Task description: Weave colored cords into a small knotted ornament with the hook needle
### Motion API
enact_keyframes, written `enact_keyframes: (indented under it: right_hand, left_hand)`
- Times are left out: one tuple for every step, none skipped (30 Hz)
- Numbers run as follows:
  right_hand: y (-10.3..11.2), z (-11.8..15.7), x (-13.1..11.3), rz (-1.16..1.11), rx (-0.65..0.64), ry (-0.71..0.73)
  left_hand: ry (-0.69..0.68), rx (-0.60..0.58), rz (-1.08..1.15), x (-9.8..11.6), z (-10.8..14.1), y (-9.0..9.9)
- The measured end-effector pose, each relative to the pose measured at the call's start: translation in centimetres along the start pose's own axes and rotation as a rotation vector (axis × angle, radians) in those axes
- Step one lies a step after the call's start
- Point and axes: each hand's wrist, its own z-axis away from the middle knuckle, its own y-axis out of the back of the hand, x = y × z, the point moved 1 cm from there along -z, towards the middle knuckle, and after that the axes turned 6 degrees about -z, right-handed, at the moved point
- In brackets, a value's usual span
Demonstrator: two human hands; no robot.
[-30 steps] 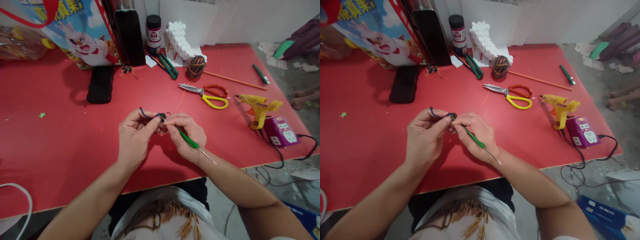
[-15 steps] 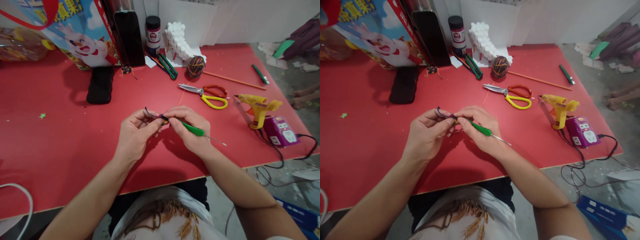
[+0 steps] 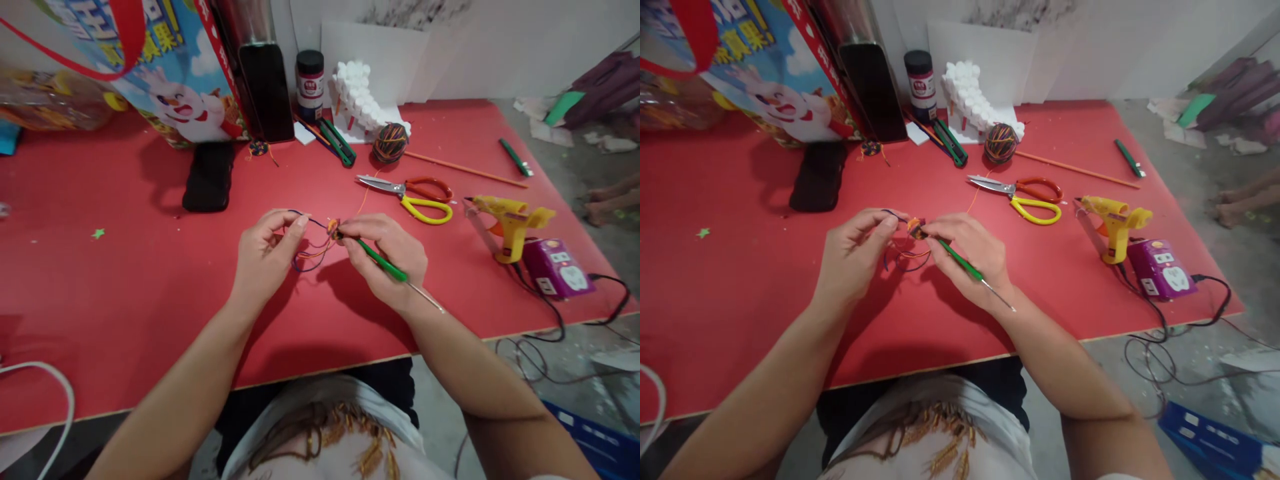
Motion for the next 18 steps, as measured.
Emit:
enact_keyframes:
  right_hand:
    - [0.1,0.0,0.1,0.041,-0.014,0.053]
    - [0.2,0.0,0.1,0.071,-0.022,0.099]
    - [0.3,0.0,0.2,0.093,-0.031,0.140]
    - [0.4,0.0,0.3,0.109,-0.038,0.177]
    - [0.4,0.0,0.4,0.122,-0.047,0.210]
    - [0.4,0.0,0.5,0.137,-0.057,0.240]
    - [0.4,0.1,0.6,0.154,-0.069,0.268]
    - [0.4,0.1,0.7,0.170,-0.082,0.292]
    - [0.3,0.1,0.7,0.182,-0.096,0.310]
    - [0.3,0.1,0.8,0.187,-0.104,0.319]
    - [0.3,0.1,0.8,0.185,-0.106,0.320]
    - [0.3,0.1,0.8,0.180,-0.102,0.317]
    - [0.3,0.1,0.8,0.174,-0.094,0.310]
    - [0.3,0.0,0.8,0.168,-0.087,0.303]
    - [0.3,0.0,0.8,0.158,-0.083,0.298]
    - [0.3,0.0,0.7,0.146,-0.084,0.296]
    - [0.3,0.0,0.7,0.132,-0.089,0.295]
    - [0.3,0.1,0.7,0.116,-0.097,0.291]
  left_hand:
    - [-0.070,0.011,-0.083,-0.2,-0.3,0.3]
    - [-0.132,0.024,-0.158,-0.3,-0.5,0.5]
    - [-0.180,0.052,-0.227,-0.4,-0.8,0.8]
    - [-0.227,0.098,-0.283,-0.4,-1.0,1.1]
    - [-0.278,0.169,-0.315,-0.2,-1.1,1.3]
    - [-0.325,0.239,-0.300,0.0,-1.1,1.6]
    - [-0.358,0.264,-0.243,0.2,-1.1,1.8]
    - [-0.373,0.249,-0.156,0.5,-1.0,1.9]
    - [-0.366,0.193,-0.056,0.6,-0.9,1.9]
    - [-0.332,0.105,0.033,0.7,-0.9,1.8]
    - [-0.280,0.014,0.100,0.8,-0.8,1.7]
    - [-0.216,-0.064,0.149,0.7,-0.6,1.5]
    - [-0.147,-0.129,0.184,0.6,-0.5,1.4]
    - [-0.082,-0.176,0.228,0.5,-0.4,1.2]
    - [-0.024,-0.217,0.277,0.3,-0.3,1.1]
    - [0.025,-0.258,0.332,0.2,-0.2,0.9]
    - [0.066,-0.300,0.383,0.2,0.0,0.8]
    - [0.101,-0.342,0.420,0.1,0.1,0.7]
